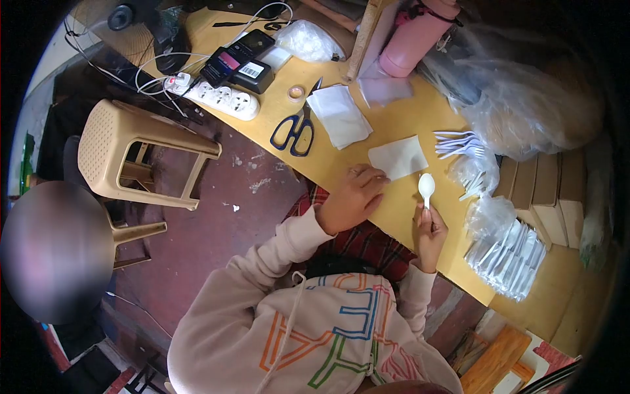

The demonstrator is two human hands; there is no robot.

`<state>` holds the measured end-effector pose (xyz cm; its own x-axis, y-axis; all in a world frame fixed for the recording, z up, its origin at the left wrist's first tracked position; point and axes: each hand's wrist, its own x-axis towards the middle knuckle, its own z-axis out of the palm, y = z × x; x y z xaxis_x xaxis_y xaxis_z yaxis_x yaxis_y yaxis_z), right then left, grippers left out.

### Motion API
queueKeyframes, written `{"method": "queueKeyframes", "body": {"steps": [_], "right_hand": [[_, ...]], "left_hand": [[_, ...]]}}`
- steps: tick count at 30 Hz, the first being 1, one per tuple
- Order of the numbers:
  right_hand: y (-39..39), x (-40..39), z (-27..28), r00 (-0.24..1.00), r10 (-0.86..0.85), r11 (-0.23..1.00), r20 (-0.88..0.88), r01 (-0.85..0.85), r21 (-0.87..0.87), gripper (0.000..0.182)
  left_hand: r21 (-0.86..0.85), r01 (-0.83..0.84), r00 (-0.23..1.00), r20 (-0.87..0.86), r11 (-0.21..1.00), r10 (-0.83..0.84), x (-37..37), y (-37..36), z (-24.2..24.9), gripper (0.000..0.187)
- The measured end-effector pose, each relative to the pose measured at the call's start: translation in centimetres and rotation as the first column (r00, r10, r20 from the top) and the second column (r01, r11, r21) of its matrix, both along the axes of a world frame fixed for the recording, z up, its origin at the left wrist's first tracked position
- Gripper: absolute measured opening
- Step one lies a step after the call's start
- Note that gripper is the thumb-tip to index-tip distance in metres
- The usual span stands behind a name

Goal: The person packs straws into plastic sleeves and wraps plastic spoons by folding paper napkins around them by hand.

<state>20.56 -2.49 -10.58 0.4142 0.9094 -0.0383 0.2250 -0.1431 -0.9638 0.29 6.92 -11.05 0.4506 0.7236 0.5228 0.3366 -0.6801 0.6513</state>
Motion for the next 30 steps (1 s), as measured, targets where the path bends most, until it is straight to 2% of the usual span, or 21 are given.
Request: {"method": "queueKeyframes", "body": {"steps": [4,7,13,16,20,30], "right_hand": [[0.1,-0.1,0.2,0.999,0.0,1.0,0.035,0.0,-0.005,0.03],[0.2,0.1,0.1,0.999,0.005,1.0,0.042,-0.006,0.017,0.029],[0.4,-0.1,0.1,1.0,-0.001,0.999,-0.007,0.001,0.035,0.028],[0.4,0.0,-0.1,0.999,0.014,0.998,-0.032,-0.012,0.058,0.028],[0.4,-0.2,0.2,0.998,-0.003,0.999,-0.063,0.005,0.04,0.024],[0.5,-0.2,0.0,1.0,-0.003,0.999,-0.001,0.003,0.041,0.027]], "left_hand": [[0.045,-0.067,0.994,-0.079,0.997,0.071,1.6,-0.9,-0.8,0.035],[0.012,-0.089,0.988,-0.129,0.996,0.09,2.0,-1.0,-1.2,0.035],[0.017,-0.124,0.99,-0.059,0.992,0.124,2.3,-0.8,-2.3,0.029],[-0.037,-0.138,0.99,-0.038,0.99,0.137,2.4,-0.7,-2.5,0.025],[-0.024,-0.159,0.986,-0.05,0.987,0.158,2.0,-0.6,-1.8,0.023],[0.002,-0.162,0.983,-0.084,0.987,0.162,1.6,-0.5,-1.9,0.017]]}}
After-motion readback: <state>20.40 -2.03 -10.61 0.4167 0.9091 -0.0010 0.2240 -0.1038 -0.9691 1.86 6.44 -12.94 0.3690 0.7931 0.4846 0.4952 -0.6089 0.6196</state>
